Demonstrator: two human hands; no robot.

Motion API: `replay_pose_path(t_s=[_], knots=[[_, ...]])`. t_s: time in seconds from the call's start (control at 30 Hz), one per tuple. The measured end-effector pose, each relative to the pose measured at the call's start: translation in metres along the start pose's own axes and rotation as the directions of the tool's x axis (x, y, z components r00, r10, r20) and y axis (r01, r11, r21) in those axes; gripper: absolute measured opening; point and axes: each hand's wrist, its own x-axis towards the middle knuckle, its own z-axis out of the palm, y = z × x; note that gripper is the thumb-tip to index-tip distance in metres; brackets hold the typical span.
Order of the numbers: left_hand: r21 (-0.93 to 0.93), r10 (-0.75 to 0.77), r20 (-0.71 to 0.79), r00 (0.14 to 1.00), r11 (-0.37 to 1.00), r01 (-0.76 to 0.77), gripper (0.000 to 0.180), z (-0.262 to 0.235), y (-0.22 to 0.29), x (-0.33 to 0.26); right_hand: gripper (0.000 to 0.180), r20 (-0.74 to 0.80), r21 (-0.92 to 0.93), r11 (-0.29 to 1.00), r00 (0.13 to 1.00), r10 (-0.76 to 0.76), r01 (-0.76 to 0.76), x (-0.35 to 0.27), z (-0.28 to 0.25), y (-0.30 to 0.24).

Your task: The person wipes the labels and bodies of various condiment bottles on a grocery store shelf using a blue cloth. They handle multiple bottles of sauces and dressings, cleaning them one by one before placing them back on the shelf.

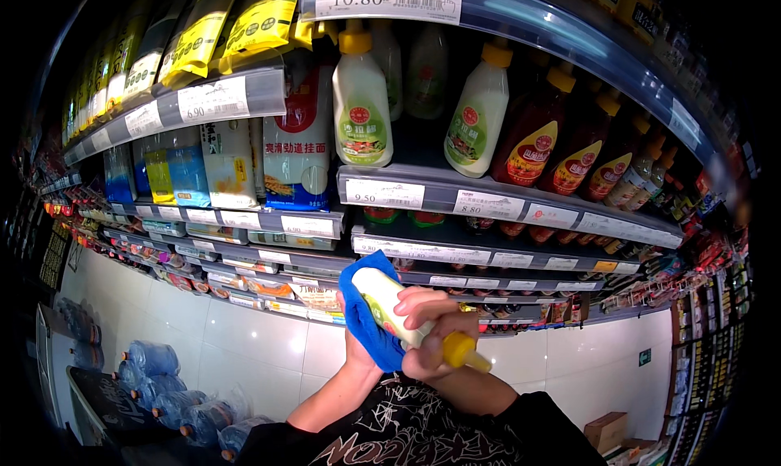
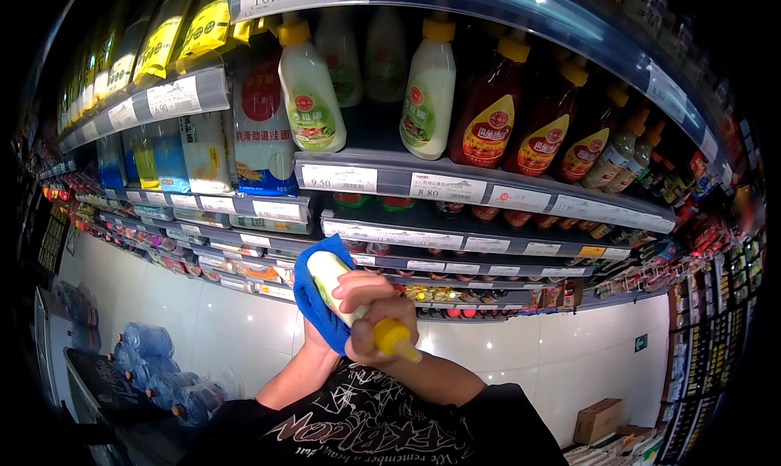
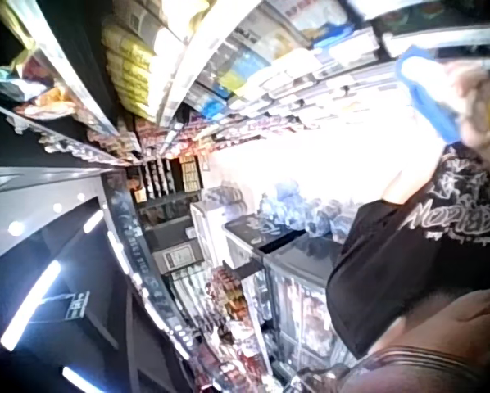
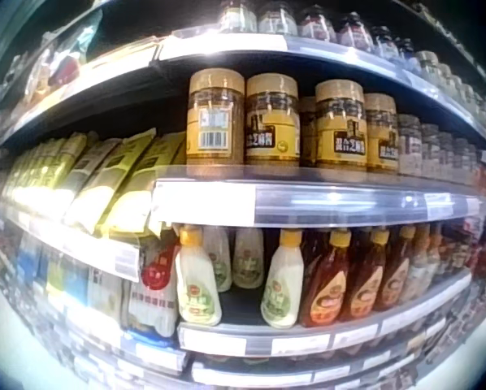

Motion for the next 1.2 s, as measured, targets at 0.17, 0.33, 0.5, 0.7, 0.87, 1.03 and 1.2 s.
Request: replay_pose_path(t_s=[0.17,0.33,0.5,0.7,0.87,1.03,1.2], knots=[[0.768,0.36,0.142,0.922,0.548,-0.332,0.085,0.022,0.0,-0.011,0.023,-0.346,0.128,0.925,0.858,0.379,-0.357,0.034,-0.002,-0.01],[0.782,0.453,0.248,0.856,0.428,-0.453,0.083,0.03,0.006,-0.006,0.025,-0.415,0.345,0.767,0.645,0.642,-0.541,0.047,-0.005,-0.014],[0.845,0.322,0.271,0.907,0.372,-0.385,0.079,0.042,0.032,-0.01,0.024,-0.367,0.335,0.755,0.66,0.656,-0.564,0.045,-0.003,-0.018],[0.794,0.168,0.029,0.985,0.595,-0.125,0.045,0.055,0.039,-0.005,0.017,-0.216,0.335,0.767,0.747,0.628,-0.548,0.053,-0.005,-0.01],[0.808,-0.123,-0.009,0.992,0.584,0.08,0.047,0.046,0.056,-0.005,0.031,-0.008,0.164,0.651,0.659,0.753,-0.742,0.063,-0.012,-0.001],[0.87,-0.222,0.01,0.975,0.483,0.102,0.042,0.044,0.044,-0.006,0.036,0.126,-0.047,0.477,0.468,0.875,-0.878,0.051,-0.018,0.023],[0.897,-0.096,0.004,0.995,0.44,0.039,0.038,0.033,0.045,0.0,0.044,0.19,-0.217,0.501,0.467,0.864,-0.838,0.022,-0.014,0.027]])
